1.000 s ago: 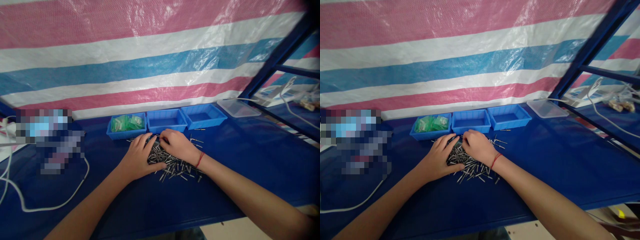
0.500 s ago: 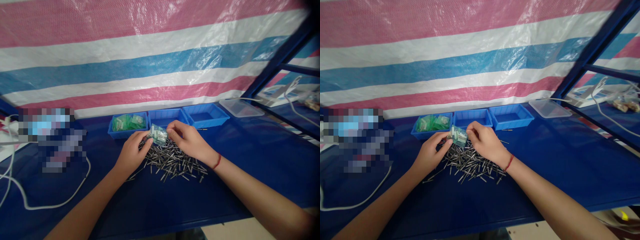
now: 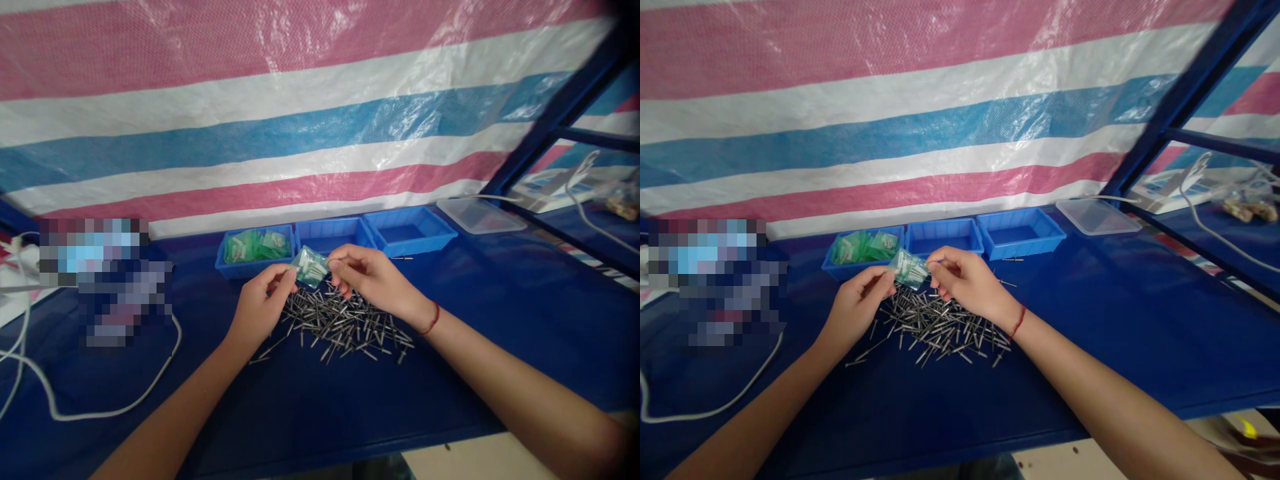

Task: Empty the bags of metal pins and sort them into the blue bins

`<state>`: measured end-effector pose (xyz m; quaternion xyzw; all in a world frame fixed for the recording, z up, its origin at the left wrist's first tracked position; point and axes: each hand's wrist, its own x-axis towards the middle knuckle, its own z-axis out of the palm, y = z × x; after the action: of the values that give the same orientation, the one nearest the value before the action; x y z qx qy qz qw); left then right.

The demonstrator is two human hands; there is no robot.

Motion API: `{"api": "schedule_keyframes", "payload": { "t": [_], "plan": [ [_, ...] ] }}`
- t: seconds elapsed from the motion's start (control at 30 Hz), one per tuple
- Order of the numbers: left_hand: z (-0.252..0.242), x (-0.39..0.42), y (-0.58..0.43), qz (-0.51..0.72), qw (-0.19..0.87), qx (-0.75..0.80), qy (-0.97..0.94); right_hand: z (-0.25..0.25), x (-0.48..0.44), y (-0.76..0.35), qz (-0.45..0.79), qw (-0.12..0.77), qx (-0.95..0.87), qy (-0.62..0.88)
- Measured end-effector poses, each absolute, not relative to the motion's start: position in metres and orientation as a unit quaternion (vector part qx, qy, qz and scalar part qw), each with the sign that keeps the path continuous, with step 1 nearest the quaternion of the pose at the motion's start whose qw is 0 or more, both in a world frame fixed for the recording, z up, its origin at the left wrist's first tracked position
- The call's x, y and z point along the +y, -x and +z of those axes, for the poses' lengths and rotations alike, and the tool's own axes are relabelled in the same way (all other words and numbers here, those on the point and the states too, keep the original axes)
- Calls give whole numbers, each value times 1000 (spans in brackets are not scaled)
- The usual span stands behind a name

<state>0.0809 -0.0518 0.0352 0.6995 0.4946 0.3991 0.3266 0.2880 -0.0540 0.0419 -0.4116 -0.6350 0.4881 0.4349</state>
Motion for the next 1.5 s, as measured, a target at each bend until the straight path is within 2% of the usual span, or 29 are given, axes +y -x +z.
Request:
{"api": "schedule_keyframes", "payload": {
  "t": [0.2, 0.57, 0.67, 0.83, 0.97, 1.1, 1.23, 1.5],
  "plan": [
    [37, -52, -82, 443, 353, 474, -674, 43, -57, -286, 503, 455, -616, 401],
    [30, -51, -84, 411, 305, 480, -712, 36, -57, -283, 486, 489, -612, 386],
    [44, -47, -73, 414, 216, 495, -733, 38, -57, -284, 477, 496, -608, 396],
    [92, -22, -31, 461, -48, 531, -709, 43, -57, -287, 457, 507, -600, 418],
    [101, 3, -8, 392, -178, 542, -722, 42, -57, -287, 448, 503, -610, 417],
    [76, 9, -12, 272, -151, 488, -815, 42, -57, -288, 448, 499, -619, 409],
    [58, 4, -22, 240, -107, 438, -860, 42, -56, -290, 442, 498, -624, 409],
    [59, 10, -41, 165, -105, 386, -902, 43, -53, -289, 442, 475, -637, 417]
  ]
}}
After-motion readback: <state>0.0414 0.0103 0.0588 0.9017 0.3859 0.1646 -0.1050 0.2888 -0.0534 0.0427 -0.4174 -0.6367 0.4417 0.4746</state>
